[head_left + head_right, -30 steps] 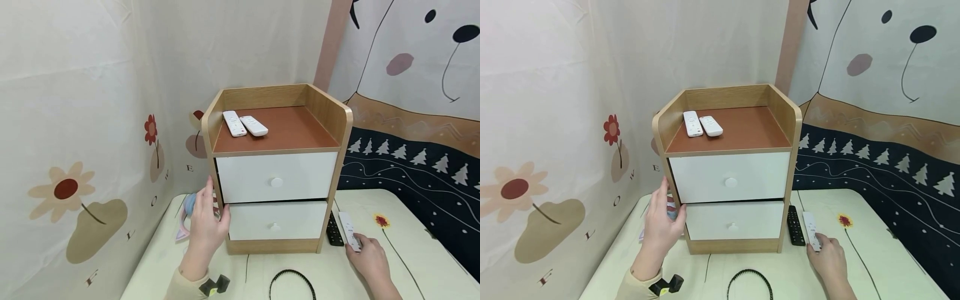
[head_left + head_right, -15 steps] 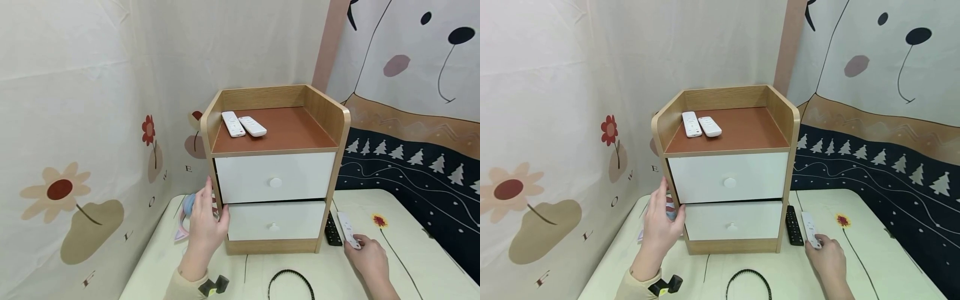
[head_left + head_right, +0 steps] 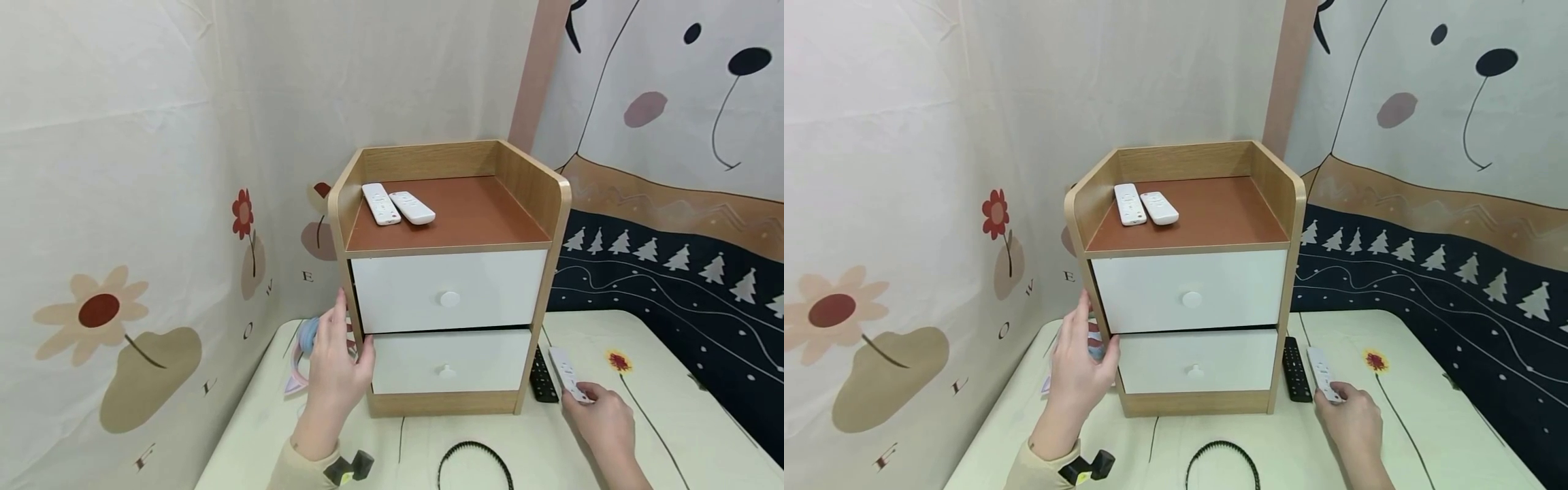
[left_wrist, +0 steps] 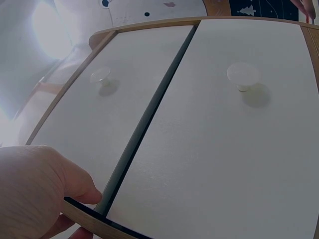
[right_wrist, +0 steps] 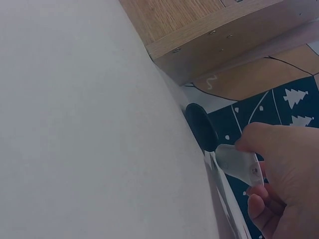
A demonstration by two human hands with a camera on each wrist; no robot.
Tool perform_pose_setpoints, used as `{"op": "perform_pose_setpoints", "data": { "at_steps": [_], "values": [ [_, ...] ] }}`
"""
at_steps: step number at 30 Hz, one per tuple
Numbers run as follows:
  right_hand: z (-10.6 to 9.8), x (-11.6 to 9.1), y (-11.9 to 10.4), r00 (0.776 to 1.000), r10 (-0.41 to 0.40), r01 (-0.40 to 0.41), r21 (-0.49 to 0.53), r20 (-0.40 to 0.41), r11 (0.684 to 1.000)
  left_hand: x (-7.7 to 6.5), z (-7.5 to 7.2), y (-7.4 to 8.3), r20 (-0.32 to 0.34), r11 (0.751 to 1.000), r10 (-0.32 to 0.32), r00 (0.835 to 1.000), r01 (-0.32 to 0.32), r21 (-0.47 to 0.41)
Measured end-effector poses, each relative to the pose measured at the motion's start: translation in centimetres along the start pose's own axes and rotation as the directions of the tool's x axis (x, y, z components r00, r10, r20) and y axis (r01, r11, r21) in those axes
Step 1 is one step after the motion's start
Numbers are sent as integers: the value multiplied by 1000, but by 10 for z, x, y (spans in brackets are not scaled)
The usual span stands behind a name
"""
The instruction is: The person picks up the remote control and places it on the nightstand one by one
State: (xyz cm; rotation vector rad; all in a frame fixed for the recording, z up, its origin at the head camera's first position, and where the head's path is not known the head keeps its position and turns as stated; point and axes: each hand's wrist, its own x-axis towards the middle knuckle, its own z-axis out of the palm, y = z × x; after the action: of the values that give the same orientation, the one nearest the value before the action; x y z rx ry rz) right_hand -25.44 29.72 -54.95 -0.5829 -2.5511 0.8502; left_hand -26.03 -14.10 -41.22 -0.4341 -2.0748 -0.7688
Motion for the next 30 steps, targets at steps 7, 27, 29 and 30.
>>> {"op": "perform_pose_setpoints", "data": {
  "at_steps": [7,27,29,30],
  "values": [
    [-1,-1,-2,1000,-11,11,7,-25,1000,-1,-2,1,3,1000,-9,1000,9,3],
    [-20,-6,-23,992,-79,81,11,-94,997,-2,0,-1,-5,1000,24,1000,-24,-4],
    [-22,-7,-28,991,-92,94,11,-101,996,-1,-1,-1,-5,1000,23,1000,-23,1],
    [-23,-7,-30,990,-94,96,13,-103,995,-1,-1,-1,-5,1000,22,1000,-22,3]
  ]
}}
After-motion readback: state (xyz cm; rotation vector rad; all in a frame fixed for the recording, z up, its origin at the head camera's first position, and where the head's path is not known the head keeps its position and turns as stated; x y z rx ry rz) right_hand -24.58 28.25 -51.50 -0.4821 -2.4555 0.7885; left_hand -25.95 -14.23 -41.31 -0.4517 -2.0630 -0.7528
